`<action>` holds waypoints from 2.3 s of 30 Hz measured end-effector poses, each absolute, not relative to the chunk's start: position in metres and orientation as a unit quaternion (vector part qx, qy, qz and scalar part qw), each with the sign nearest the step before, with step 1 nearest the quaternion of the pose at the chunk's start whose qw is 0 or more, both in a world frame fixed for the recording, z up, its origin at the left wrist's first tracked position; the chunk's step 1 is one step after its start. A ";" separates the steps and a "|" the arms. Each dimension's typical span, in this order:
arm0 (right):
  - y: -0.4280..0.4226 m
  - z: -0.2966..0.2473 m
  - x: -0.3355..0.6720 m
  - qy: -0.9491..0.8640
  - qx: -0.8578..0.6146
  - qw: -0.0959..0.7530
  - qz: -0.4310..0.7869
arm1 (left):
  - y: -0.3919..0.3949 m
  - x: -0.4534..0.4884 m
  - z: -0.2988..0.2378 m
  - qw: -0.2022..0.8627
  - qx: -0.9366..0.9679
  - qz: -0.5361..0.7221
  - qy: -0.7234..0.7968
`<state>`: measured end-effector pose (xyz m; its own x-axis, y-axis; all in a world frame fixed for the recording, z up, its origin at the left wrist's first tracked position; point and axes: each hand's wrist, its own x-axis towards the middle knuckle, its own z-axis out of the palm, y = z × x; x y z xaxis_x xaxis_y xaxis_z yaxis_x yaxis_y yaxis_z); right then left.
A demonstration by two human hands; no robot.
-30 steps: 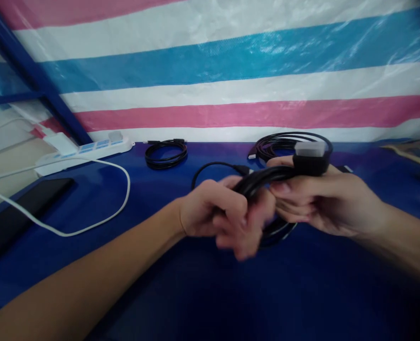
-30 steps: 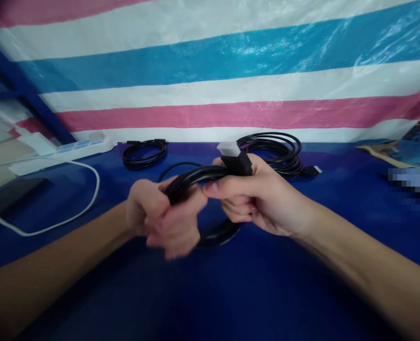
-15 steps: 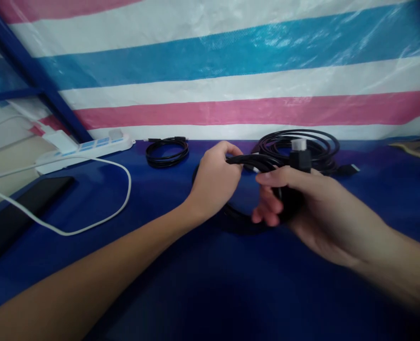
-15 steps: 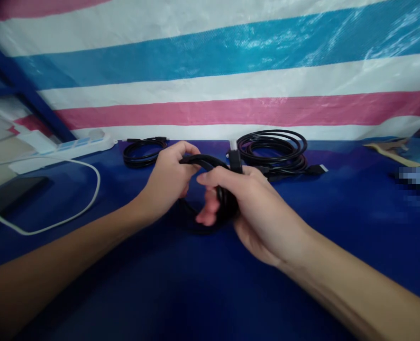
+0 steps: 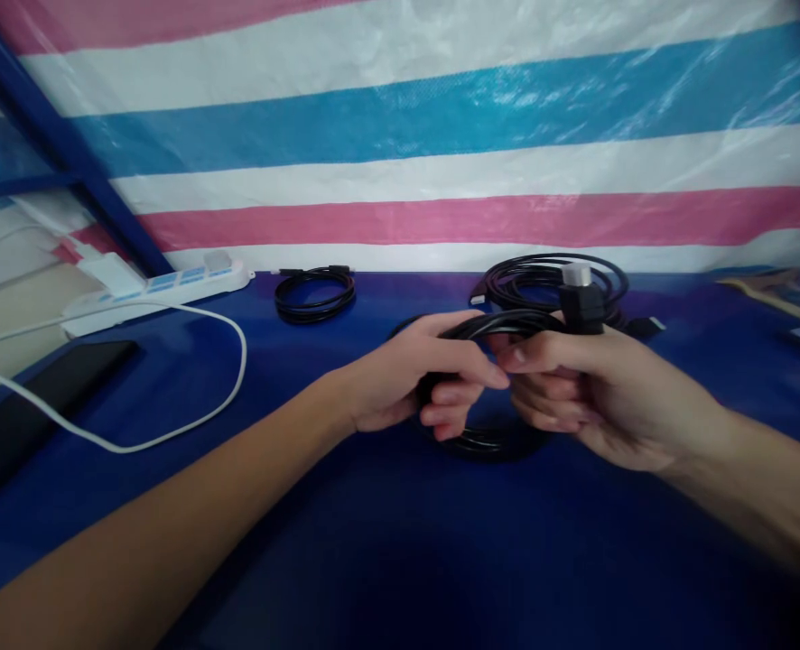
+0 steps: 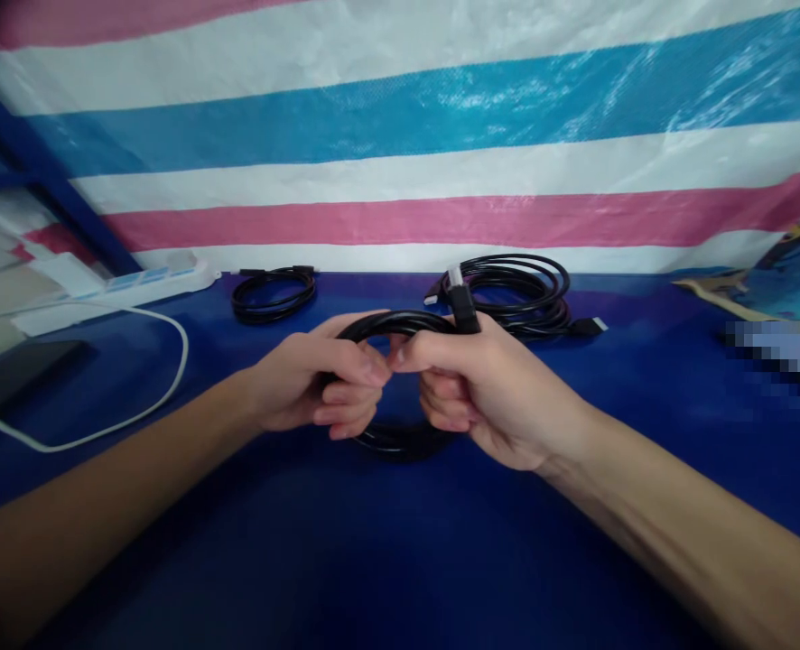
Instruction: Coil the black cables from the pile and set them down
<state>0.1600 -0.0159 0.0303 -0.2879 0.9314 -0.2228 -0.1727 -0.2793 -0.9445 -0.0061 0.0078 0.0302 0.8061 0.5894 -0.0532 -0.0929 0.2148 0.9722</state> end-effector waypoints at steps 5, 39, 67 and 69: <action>-0.020 0.032 0.165 -0.484 -0.449 0.352 0.664 | 0.000 -0.002 0.035 0.748 0.542 0.275 0.267; -0.028 0.025 0.165 -0.319 -0.394 0.337 0.794 | -0.007 0.002 0.026 0.896 0.364 0.222 0.126; -0.029 0.029 0.157 -0.412 -0.498 0.351 0.677 | -0.010 0.018 0.013 0.552 0.626 0.442 0.329; -0.030 0.029 0.156 -0.428 -0.507 0.348 0.663 | -0.010 0.019 0.016 0.564 0.615 0.423 0.352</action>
